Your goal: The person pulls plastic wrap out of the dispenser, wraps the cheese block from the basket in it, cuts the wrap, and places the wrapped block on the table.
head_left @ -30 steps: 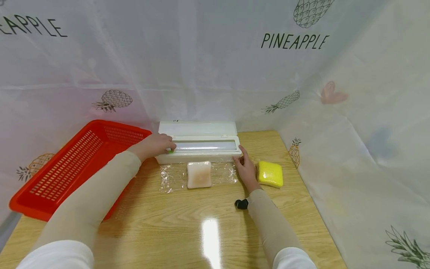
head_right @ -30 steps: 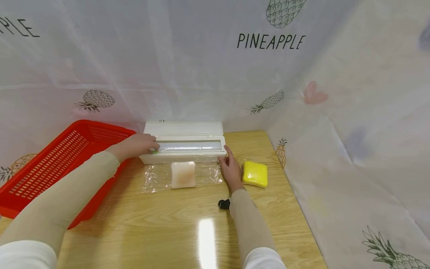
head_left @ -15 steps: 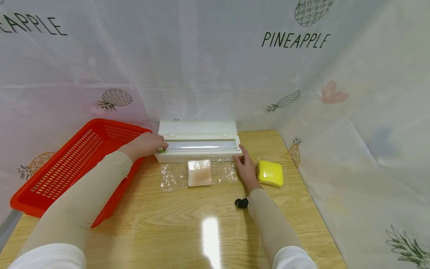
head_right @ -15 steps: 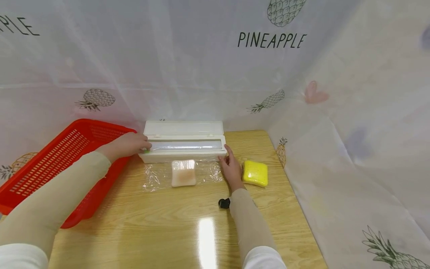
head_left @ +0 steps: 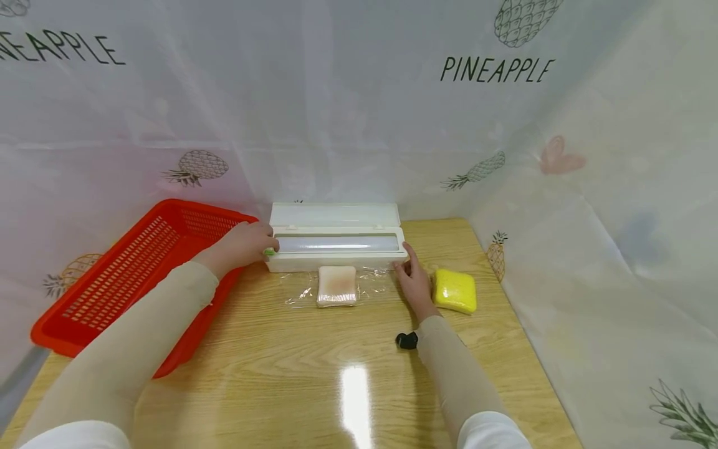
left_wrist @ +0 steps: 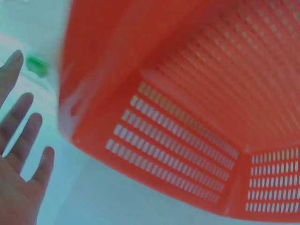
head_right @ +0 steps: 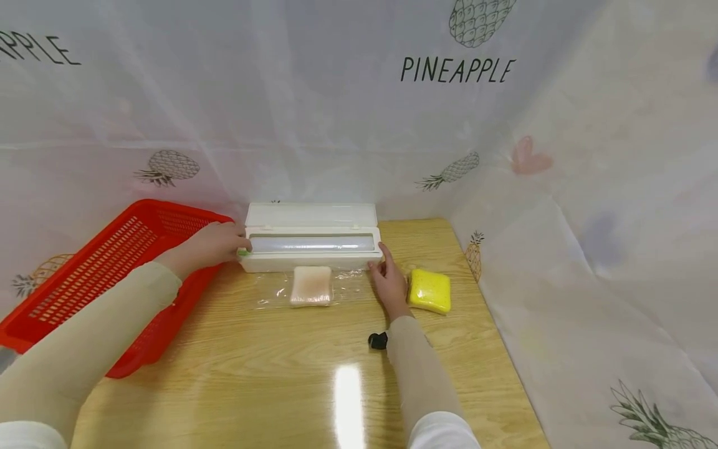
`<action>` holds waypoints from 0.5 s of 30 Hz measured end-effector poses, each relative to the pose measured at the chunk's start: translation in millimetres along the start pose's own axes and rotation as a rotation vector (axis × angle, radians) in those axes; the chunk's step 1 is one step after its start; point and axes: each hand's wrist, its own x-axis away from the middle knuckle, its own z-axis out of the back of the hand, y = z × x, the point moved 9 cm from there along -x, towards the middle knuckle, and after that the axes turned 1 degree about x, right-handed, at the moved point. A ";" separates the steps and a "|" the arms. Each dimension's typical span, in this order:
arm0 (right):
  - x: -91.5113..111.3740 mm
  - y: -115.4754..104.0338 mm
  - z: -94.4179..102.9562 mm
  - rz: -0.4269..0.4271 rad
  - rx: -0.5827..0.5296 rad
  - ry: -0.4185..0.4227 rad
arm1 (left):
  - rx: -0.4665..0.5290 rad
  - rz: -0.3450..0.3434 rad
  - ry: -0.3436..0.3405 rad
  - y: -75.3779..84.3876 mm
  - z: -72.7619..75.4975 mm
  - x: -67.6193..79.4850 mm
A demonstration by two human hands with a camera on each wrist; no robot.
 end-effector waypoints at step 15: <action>8.7 -7.3 3.6 -0.043 -0.057 -0.022 | 0.578 0.069 0.224 80.3 -5.3 25.8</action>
